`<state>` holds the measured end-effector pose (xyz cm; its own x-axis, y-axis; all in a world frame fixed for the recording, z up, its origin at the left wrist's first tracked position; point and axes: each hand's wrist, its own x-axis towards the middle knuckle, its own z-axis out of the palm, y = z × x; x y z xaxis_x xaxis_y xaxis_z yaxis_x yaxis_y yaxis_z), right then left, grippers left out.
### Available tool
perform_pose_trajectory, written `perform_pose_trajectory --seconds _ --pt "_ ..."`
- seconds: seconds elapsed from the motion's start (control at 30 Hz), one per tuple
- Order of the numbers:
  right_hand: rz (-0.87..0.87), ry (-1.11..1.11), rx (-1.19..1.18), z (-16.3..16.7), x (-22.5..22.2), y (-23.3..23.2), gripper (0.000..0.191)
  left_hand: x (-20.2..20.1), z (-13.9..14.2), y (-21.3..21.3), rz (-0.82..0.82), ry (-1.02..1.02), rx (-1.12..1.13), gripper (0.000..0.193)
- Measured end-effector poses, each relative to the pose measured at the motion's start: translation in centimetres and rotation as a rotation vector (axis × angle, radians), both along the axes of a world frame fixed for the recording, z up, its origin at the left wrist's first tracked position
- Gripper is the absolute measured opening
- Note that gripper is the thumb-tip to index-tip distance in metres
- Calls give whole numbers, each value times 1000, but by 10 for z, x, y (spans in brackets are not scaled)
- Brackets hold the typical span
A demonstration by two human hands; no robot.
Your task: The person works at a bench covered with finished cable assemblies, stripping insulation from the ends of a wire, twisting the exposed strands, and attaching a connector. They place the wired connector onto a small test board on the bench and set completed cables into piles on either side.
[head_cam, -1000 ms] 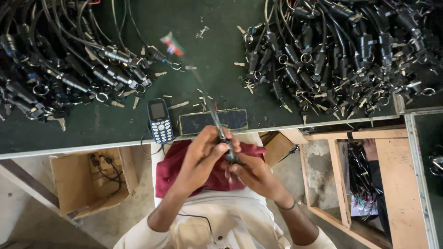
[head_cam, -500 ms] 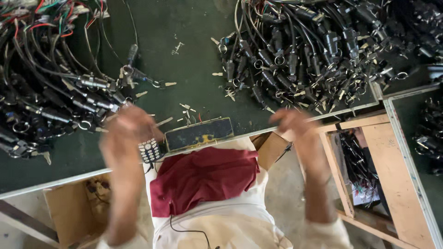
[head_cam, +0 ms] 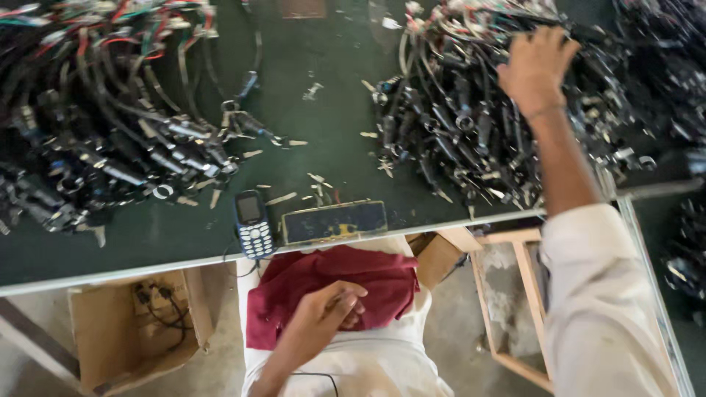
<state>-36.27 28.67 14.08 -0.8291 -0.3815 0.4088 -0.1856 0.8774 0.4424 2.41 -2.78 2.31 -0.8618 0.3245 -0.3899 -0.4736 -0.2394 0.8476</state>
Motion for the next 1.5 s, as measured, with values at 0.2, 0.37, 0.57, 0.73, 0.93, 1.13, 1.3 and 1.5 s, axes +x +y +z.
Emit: perform_pose_trajectory --seconds 0.2,0.37,0.57,0.73,0.93,1.13,1.3,1.5 --pt "54 -71 48 3 7 -2 39 -123 66 -82 271 1042 -1116 34" --pt "36 204 57 4 23 -7 39 -282 55 -105 397 959 -1484 49" --pt "-230 -43 -368 16 38 10 29 -317 40 -121 213 739 -1950 14" --pt "86 43 -768 18 47 39 16 -285 33 -147 170 754 -1975 25" --pt "138 -486 -2006 -10 100 25 28 -215 67 -126 363 1176 -1557 37" --pt "258 -565 -2096 -113 242 -96 43 -141 55 -22 48 567 -394 68" --pt "406 -814 -1480 -173 330 -152 43 -152 18 13 320 350 241 59" --pt "242 -1078 -2289 -134 300 -99 36 -77 -6 14 203 120 255 44"
